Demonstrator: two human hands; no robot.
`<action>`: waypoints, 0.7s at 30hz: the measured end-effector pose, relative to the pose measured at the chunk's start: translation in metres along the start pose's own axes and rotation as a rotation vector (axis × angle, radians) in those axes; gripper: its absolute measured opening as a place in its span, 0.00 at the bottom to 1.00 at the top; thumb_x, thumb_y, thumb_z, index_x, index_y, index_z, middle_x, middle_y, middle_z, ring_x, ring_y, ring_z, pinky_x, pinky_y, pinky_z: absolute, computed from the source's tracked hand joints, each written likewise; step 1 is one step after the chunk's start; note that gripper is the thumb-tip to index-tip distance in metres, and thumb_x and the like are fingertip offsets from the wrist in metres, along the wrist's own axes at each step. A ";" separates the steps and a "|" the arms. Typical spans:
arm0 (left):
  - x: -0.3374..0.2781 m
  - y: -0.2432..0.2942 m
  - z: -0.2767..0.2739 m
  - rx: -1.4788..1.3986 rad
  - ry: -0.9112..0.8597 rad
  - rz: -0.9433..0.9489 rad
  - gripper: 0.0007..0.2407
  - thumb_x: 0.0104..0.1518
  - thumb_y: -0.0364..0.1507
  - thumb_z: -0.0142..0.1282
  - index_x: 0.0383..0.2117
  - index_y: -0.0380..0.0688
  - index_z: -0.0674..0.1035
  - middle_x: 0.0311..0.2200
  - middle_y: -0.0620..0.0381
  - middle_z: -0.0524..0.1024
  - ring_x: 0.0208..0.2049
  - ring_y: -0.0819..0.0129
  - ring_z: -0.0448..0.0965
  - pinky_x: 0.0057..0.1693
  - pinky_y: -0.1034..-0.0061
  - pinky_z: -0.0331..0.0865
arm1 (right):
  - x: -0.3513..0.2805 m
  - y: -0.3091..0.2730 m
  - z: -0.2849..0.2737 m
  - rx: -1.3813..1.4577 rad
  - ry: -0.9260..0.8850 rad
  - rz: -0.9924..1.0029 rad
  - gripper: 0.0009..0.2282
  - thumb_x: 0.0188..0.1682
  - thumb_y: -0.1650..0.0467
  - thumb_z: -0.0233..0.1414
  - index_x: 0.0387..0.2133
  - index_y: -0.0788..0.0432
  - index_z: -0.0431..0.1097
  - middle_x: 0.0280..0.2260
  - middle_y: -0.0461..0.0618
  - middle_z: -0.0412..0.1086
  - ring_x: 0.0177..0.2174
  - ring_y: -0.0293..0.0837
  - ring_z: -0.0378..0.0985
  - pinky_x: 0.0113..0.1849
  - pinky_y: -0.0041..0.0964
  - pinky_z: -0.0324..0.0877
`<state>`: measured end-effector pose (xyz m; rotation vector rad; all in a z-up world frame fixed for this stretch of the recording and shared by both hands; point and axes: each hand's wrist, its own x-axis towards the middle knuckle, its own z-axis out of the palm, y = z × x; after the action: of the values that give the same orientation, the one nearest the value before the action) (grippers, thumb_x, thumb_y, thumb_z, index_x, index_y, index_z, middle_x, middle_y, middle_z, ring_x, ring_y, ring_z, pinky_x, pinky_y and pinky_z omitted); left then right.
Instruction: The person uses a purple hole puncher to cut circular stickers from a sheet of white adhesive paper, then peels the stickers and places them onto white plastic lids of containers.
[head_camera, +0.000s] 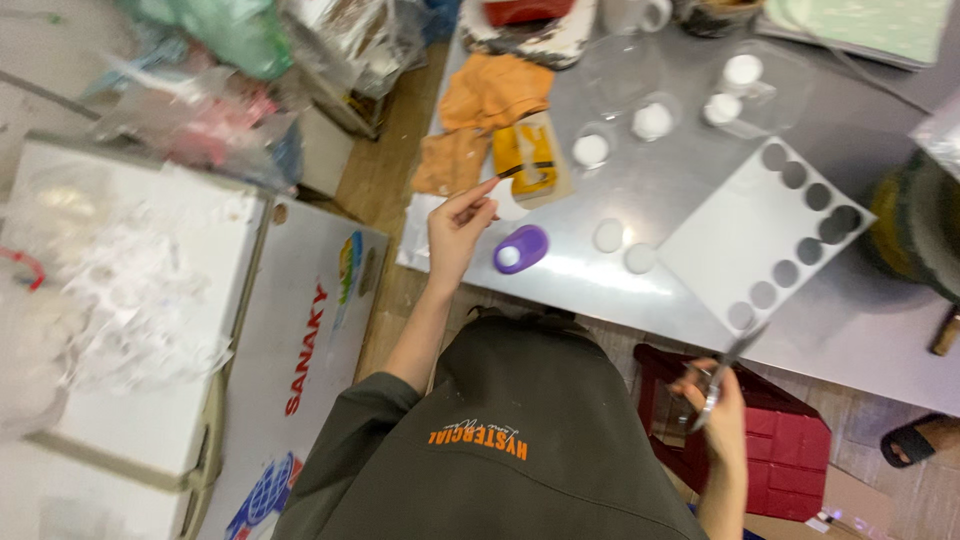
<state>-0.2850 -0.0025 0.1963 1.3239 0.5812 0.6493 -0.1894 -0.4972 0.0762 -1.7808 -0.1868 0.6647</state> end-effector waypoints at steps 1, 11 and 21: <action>-0.003 0.000 -0.009 -0.012 -0.030 0.022 0.14 0.61 0.20 0.59 0.54 0.37 0.81 0.35 0.61 0.77 0.34 0.78 0.77 0.43 0.85 0.73 | 0.010 -0.014 0.033 0.091 -0.174 -0.101 0.31 0.45 0.52 0.58 0.51 0.66 0.66 0.35 0.50 0.73 0.35 0.45 0.79 0.40 0.40 0.78; -0.017 -0.001 -0.101 0.131 -0.073 0.023 0.13 0.61 0.21 0.60 0.52 0.40 0.82 0.32 0.61 0.75 0.34 0.78 0.79 0.41 0.84 0.72 | 0.049 -0.158 0.304 -0.074 -0.589 -0.156 0.25 0.47 0.52 0.58 0.43 0.62 0.71 0.22 0.43 0.67 0.21 0.34 0.72 0.26 0.29 0.71; -0.017 -0.012 -0.149 0.065 -0.065 0.022 0.14 0.60 0.20 0.58 0.52 0.41 0.81 0.34 0.60 0.75 0.36 0.77 0.80 0.46 0.81 0.77 | 0.043 -0.179 0.363 -0.113 -0.541 -0.097 0.14 0.49 0.63 0.60 0.36 0.62 0.72 0.16 0.43 0.64 0.16 0.32 0.69 0.20 0.28 0.65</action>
<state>-0.4021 0.0854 0.1611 1.4088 0.5390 0.6073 -0.3076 -0.1179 0.1649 -1.6505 -0.6834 1.0721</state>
